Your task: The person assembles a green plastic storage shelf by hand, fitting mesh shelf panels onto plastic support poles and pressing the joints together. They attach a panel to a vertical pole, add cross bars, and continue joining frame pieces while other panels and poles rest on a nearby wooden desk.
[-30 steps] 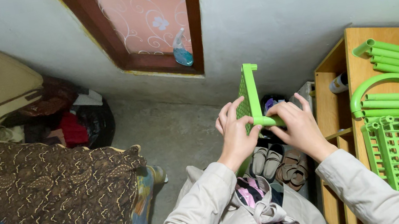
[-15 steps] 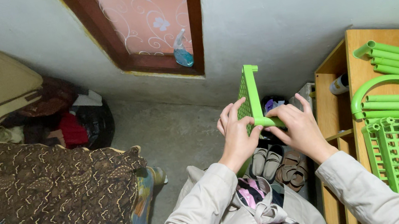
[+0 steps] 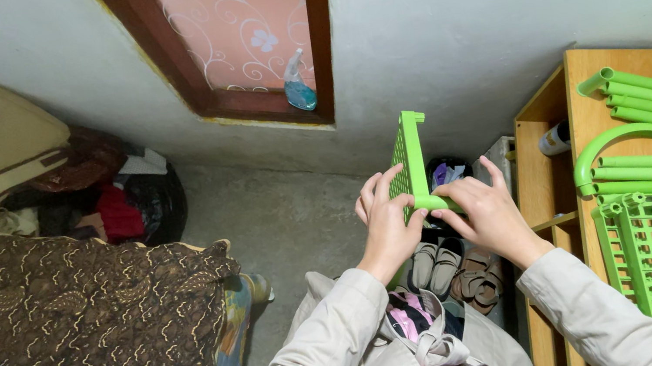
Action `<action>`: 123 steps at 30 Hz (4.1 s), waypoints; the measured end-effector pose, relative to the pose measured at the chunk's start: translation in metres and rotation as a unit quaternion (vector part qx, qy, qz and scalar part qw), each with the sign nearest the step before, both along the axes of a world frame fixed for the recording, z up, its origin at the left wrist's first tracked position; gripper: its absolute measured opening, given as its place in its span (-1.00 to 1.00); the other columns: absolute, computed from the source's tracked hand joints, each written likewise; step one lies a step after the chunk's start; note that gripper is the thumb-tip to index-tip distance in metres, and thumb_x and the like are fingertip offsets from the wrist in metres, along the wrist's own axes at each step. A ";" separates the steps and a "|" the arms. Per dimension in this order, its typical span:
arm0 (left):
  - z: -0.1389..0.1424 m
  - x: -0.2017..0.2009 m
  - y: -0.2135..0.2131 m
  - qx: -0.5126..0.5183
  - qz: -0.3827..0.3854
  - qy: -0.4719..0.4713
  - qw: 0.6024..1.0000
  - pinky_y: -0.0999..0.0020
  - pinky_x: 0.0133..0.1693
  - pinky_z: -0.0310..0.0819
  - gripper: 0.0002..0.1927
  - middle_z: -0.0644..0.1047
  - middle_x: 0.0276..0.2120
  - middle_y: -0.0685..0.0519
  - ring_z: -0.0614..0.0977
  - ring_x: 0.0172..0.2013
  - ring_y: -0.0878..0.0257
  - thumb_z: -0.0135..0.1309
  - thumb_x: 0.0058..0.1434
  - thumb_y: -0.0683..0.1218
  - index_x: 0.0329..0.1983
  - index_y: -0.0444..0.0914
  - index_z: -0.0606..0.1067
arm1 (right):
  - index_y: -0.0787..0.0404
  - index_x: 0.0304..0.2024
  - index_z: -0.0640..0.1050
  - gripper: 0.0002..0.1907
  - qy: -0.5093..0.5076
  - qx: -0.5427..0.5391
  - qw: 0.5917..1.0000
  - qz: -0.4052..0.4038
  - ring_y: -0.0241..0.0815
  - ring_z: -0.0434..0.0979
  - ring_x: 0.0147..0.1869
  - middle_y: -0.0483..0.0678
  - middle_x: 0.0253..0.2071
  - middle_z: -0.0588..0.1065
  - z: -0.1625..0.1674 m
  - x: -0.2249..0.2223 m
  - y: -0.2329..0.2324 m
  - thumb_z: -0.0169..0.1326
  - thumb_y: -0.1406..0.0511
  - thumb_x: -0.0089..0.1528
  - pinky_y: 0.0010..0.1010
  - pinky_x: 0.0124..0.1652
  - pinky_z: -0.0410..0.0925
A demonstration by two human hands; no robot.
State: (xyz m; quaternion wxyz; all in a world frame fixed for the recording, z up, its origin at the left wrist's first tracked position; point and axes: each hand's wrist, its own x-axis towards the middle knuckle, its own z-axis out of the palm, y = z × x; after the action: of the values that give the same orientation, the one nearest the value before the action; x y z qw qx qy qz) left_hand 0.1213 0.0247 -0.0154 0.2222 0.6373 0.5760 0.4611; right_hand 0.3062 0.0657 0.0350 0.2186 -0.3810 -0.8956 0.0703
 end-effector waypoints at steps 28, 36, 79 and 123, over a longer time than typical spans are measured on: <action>0.008 0.000 -0.015 -0.055 -0.078 0.059 0.994 -0.26 0.29 -0.24 -0.89 0.35 0.31 -0.10 0.10 0.38 -0.24 0.26 -0.07 -0.09 -0.50 -0.22 0.63 | 0.07 -0.02 0.61 -0.71 0.030 -0.218 0.959 -0.180 0.02 0.59 -0.32 0.08 -0.37 0.56 -0.030 -0.025 0.026 0.10 0.16 0.25 -0.16 -0.21 0.42; -0.016 -0.009 0.003 -0.084 -0.012 0.108 0.991 -0.34 0.28 -0.24 -0.86 0.43 0.24 -0.09 0.17 0.36 -0.21 0.17 0.04 -0.07 -0.34 -0.14 0.65 | 0.06 -0.02 0.62 -0.71 0.030 -0.302 0.929 -0.212 0.04 0.58 -0.42 0.12 -0.48 0.55 -0.031 -0.028 0.003 0.12 0.20 0.21 -0.19 -0.31 0.41; -0.016 -0.004 0.079 -0.091 0.051 -0.010 0.994 -0.07 0.27 -0.09 -0.79 0.35 0.30 0.01 0.20 0.32 -0.06 0.30 0.04 -0.02 -0.29 -0.19 0.63 | 0.16 0.09 0.53 -0.61 0.055 -0.164 0.979 -0.104 0.13 0.58 0.00 0.09 0.07 0.51 0.018 0.030 0.012 0.15 0.26 0.20 -0.16 -0.03 0.43; 0.026 0.073 0.123 -0.098 0.049 0.077 0.991 -0.31 0.26 -0.37 -0.72 0.19 0.41 -0.12 -0.03 0.41 -0.17 0.40 -0.08 0.04 -0.54 -0.23 0.59 | -0.07 0.09 0.58 -0.75 0.187 -0.038 0.958 -0.213 -0.01 0.56 0.01 0.04 0.02 0.47 0.004 0.121 0.129 0.06 0.32 0.37 -0.25 -0.06 0.46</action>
State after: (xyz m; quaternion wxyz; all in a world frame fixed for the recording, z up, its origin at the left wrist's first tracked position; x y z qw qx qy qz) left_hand 0.1944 0.1481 0.0108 0.2161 0.6173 0.6641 0.3622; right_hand 0.4267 0.1947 0.0388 0.3777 -0.5509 -0.7335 0.1259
